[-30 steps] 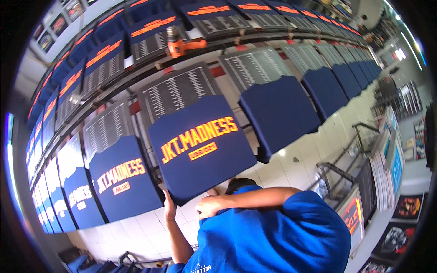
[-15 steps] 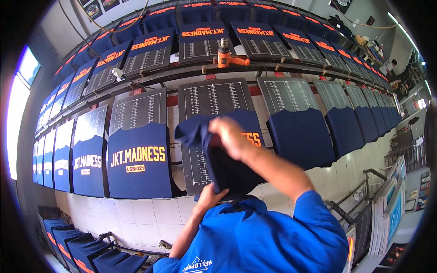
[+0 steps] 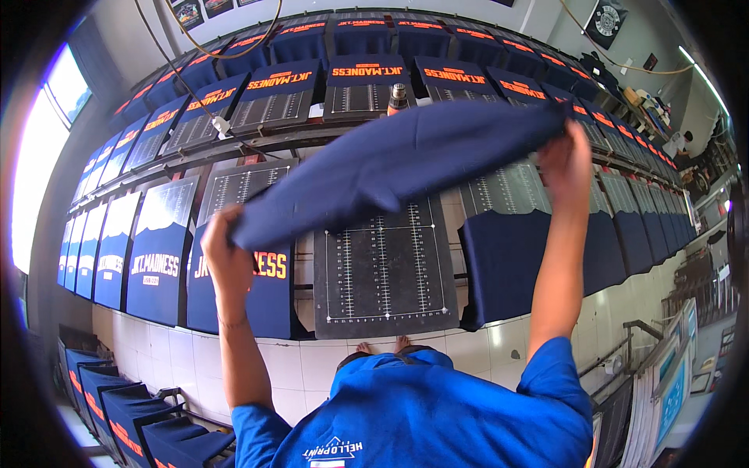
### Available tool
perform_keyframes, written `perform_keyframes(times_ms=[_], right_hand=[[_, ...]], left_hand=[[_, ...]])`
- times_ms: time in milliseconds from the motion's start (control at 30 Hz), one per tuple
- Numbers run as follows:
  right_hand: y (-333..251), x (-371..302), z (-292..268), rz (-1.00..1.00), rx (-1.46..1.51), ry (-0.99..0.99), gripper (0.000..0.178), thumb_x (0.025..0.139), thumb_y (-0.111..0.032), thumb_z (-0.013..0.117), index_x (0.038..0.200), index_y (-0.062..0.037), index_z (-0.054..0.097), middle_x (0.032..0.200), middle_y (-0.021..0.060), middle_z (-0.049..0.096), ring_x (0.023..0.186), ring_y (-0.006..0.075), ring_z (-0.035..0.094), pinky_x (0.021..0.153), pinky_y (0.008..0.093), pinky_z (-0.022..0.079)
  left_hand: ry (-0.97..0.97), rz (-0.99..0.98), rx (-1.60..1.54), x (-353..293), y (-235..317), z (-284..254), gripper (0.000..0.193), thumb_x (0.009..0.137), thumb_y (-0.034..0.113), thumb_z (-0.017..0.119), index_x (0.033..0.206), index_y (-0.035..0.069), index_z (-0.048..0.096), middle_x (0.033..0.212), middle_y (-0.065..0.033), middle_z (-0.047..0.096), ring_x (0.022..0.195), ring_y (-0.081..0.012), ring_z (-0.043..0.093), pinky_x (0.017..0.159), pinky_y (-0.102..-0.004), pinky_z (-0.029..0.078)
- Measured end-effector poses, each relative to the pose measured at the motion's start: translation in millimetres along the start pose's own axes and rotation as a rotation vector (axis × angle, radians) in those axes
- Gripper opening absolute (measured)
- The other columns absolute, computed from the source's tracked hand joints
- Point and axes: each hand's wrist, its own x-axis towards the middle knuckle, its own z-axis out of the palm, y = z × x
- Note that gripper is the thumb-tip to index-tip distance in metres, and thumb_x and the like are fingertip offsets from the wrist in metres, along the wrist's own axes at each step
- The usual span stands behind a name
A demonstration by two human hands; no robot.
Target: The person performs screen printing on shirts by lowering a screen frame onto fabric, applying orange ink using a squeegee, and then moving to the next station to repeat the process with a different design.
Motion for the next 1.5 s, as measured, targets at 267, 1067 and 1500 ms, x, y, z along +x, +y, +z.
perform_keyframes(times_ms=[267,1067,1500], right_hand=[[145,-135,-102,0.429,0.089,0.352,0.028,0.093,-0.026,0.049,0.112,-0.0082,0.061,0.109,0.0042,0.069,0.098,0.0184,0.065,0.086,0.0366,0.05],[225,-343,-215,1.061,-0.518,0.463,0.019,0.088,-0.02,0.067,0.105,-0.0135,0.063,0.105,-0.0012,0.062,0.102,0.0129,0.055,0.085,0.0359,0.049],[231,-331,-194,1.257,-0.833,0.41,0.027,0.086,-0.029,0.065,0.107,-0.0127,0.065,0.099,0.0023,0.065,0.092,0.0156,0.059,0.083,0.0334,0.045]], left_hand=[[-0.446,-0.29,0.17,-154,-13,12,0.033,0.068,-0.008,0.053,0.098,-0.001,0.065,0.09,-0.019,0.064,0.088,-0.0395,0.063,0.079,-0.0409,0.052],[-0.045,-1.384,-0.612,-377,-127,75,0.05,0.102,0.04,0.052,0.114,-0.007,0.063,0.103,-0.0071,0.066,0.094,-0.0133,0.058,0.088,-0.0299,0.046],[-0.451,-1.309,-0.322,-381,-158,30,0.044,0.094,0.034,0.062,0.111,-0.006,0.064,0.1,-0.0075,0.065,0.094,-0.0176,0.056,0.087,-0.0318,0.044]])
